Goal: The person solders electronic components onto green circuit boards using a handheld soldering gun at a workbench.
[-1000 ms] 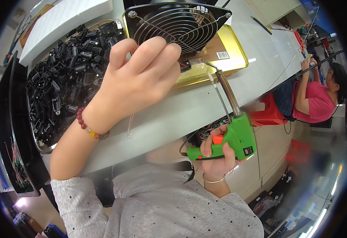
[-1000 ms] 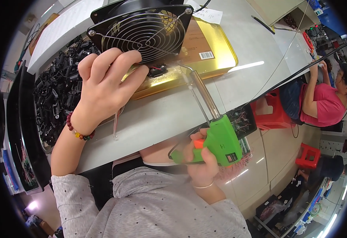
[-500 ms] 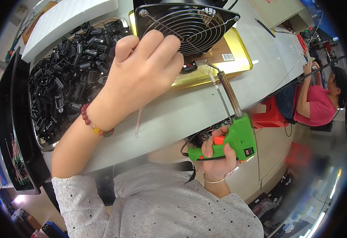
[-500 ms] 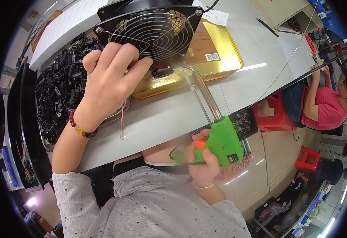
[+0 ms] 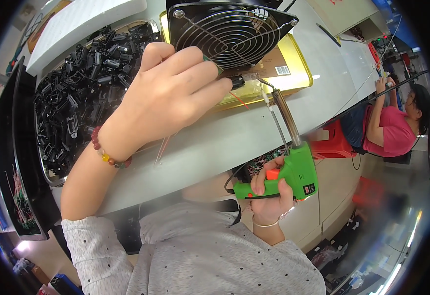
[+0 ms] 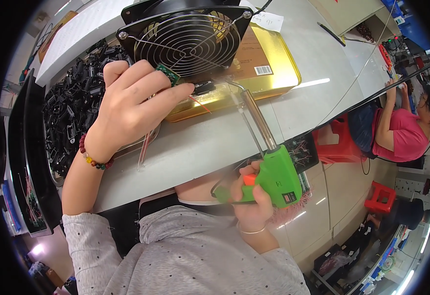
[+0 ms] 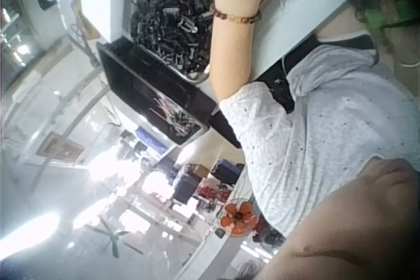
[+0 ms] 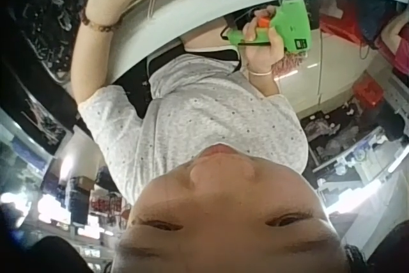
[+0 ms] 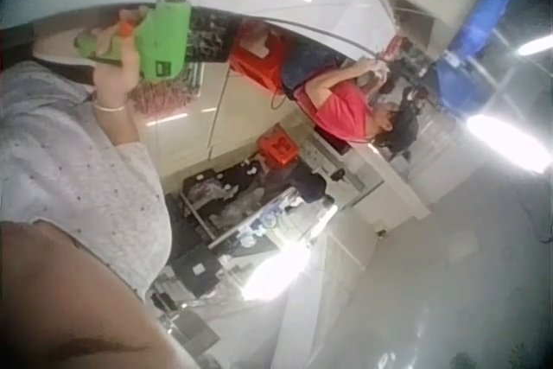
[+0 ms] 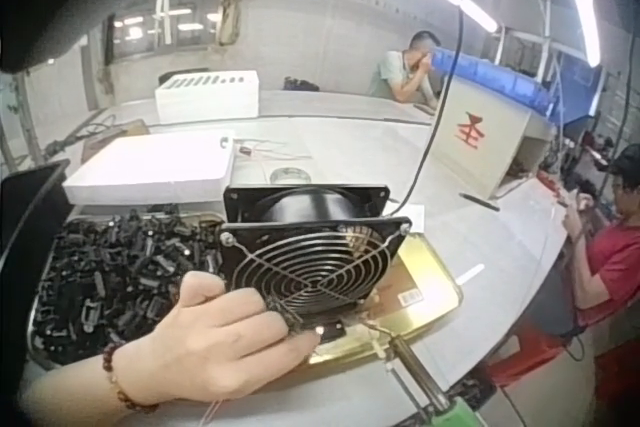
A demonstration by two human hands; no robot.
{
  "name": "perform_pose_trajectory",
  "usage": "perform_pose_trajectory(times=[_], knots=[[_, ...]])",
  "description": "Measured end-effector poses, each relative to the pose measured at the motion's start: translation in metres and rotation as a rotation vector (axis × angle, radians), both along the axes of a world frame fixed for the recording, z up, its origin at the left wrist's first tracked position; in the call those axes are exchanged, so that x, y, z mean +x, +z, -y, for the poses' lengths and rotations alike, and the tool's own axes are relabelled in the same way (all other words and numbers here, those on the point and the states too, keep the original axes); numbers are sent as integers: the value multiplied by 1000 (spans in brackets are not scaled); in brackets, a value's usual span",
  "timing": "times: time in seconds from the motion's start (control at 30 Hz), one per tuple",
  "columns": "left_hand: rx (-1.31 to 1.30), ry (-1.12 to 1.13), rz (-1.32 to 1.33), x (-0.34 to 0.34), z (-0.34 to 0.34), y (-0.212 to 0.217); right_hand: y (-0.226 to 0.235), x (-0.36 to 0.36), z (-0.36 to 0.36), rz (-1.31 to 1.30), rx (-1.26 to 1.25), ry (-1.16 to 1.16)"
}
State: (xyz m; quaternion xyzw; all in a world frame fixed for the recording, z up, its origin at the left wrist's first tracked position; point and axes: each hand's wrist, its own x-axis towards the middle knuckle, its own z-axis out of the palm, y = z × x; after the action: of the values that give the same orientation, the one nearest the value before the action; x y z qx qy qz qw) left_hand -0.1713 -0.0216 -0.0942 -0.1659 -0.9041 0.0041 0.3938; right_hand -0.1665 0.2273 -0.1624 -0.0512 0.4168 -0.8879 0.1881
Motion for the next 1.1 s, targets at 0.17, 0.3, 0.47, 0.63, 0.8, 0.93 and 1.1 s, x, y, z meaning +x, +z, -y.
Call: perform_pose_trajectory(times=[0.17,0.3,0.47,0.63,0.8,0.93,1.1], knots=[[7,71,132,6,4,3,-3,-2,-4,-52,3,53],[17,118,193,10,-3,4,-3,-1,-5,-99,49,102],[71,91,276,11,-1,3,-3,-1,-4,-92,69,102],[122,121,161,12,-6,-2,-3,0,-3,-96,57,80],[87,204,83,13,-12,-2,-2,-1,-2,-103,53,82],[47,232,132,12,-9,-5,-2,0,-2,-96,95,80],[85,184,144,11,-6,-7,-2,1,2,-88,127,105]])
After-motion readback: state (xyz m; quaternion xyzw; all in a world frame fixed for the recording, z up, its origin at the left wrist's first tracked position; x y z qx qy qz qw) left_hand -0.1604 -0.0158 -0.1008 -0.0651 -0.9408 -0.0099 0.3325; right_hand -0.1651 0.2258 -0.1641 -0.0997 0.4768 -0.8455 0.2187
